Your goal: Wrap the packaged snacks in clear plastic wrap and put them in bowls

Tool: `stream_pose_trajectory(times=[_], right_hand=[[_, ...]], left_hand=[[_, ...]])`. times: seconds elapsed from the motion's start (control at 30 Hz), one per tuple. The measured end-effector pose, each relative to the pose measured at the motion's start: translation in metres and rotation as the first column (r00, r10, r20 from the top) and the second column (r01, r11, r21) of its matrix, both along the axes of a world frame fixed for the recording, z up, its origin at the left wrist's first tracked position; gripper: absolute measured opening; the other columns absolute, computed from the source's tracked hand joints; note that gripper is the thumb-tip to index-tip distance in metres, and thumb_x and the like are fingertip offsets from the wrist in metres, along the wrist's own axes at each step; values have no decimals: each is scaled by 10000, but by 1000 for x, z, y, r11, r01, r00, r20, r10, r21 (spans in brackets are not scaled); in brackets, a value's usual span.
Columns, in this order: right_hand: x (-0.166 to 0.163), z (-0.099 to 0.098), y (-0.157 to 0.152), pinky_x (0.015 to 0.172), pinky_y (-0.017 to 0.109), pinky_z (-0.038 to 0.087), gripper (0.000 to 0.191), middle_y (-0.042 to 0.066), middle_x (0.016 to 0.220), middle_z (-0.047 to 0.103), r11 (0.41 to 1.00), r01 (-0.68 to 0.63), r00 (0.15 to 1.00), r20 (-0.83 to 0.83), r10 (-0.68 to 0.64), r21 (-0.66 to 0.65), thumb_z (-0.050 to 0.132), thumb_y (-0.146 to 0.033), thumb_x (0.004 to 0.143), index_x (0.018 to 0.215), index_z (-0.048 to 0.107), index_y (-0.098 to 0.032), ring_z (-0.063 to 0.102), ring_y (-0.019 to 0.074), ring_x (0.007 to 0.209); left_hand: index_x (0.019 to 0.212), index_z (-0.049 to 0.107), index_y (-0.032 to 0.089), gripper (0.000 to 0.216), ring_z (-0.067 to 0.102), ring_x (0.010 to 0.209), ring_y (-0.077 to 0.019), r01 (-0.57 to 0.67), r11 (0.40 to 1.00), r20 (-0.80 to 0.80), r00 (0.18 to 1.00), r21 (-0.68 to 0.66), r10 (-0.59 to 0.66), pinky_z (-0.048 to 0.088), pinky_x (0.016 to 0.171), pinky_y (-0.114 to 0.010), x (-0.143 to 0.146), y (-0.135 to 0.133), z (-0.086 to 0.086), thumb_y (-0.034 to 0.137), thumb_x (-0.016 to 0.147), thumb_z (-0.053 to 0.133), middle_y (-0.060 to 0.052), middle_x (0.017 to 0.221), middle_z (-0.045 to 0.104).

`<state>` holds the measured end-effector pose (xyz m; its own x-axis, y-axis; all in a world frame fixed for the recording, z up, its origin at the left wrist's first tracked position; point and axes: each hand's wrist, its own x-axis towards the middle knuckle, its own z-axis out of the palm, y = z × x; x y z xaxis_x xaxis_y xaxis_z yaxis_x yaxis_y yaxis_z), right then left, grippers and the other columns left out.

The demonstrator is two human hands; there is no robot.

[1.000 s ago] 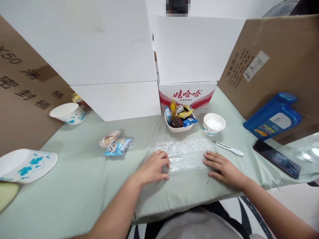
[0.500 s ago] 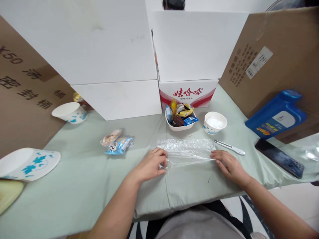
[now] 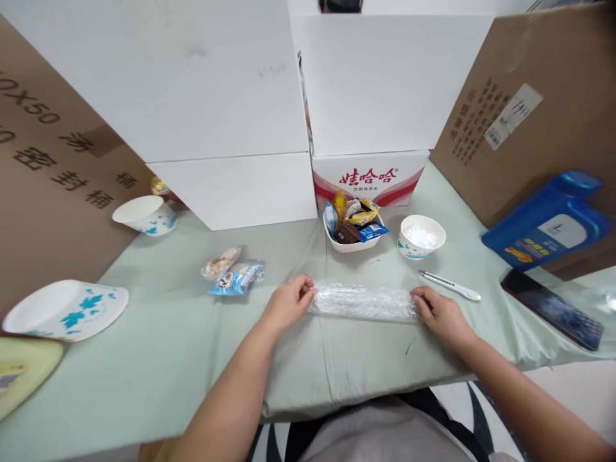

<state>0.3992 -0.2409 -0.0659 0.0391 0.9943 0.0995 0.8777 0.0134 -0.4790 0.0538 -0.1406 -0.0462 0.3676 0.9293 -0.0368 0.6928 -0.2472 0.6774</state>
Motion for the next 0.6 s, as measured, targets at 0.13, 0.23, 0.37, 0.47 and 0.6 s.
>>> stream_pose_trajectory(times=[0.13, 0.23, 0.37, 0.47, 0.6], right_hand=[[-9, -10, 10, 621, 322, 472, 274, 49, 871, 736, 995, 101, 972, 210, -104, 24, 382, -352, 945, 986, 624, -232, 690, 236, 735], [-13, -15, 12, 579, 308, 434, 269, 52, 888, 728, 989, 147, 930, 340, -141, 9, 383, -348, 960, 1009, 615, -221, 671, 223, 689], [-13, -19, 13, 712, 379, 470, 279, 116, 921, 673, 984, 93, 904, 401, -148, 152, 393, -351, 957, 989, 622, -194, 633, 275, 828], [-9, -18, 15, 844, 472, 457, 257, 162, 939, 624, 968, 19, 903, 411, -124, 250, 415, -337, 937, 901, 616, -181, 574, 331, 939], [-7, -15, 13, 796, 458, 483, 254, 127, 847, 604, 979, -3, 937, 342, -69, 205, 381, -322, 942, 786, 551, -215, 578, 302, 852]], left_hand=[[950, 589, 221, 132, 633, 718, -186, -119, 988, -200, 970, 94, 136, 413, 660, -274, 10, 4, -12, 318, 866, 556, 0, 768, 686], [951, 609, 224, 147, 648, 766, -207, -165, 974, -299, 932, 154, 205, 411, 665, -281, 15, 7, -18, 348, 885, 566, -21, 807, 698], [979, 617, 215, 172, 654, 800, -236, -228, 938, -362, 878, 262, 314, 423, 651, -295, 13, 9, -21, 353, 898, 554, -53, 856, 700], [1031, 614, 200, 176, 649, 812, -234, -256, 866, -296, 866, 431, 403, 437, 652, -304, 11, 5, -21, 271, 908, 509, -81, 945, 685], [1038, 633, 196, 220, 634, 886, -221, 26, 861, -221, 970, 508, 102, 471, 758, -318, 20, -10, -20, 241, 942, 440, -86, 969, 664]])
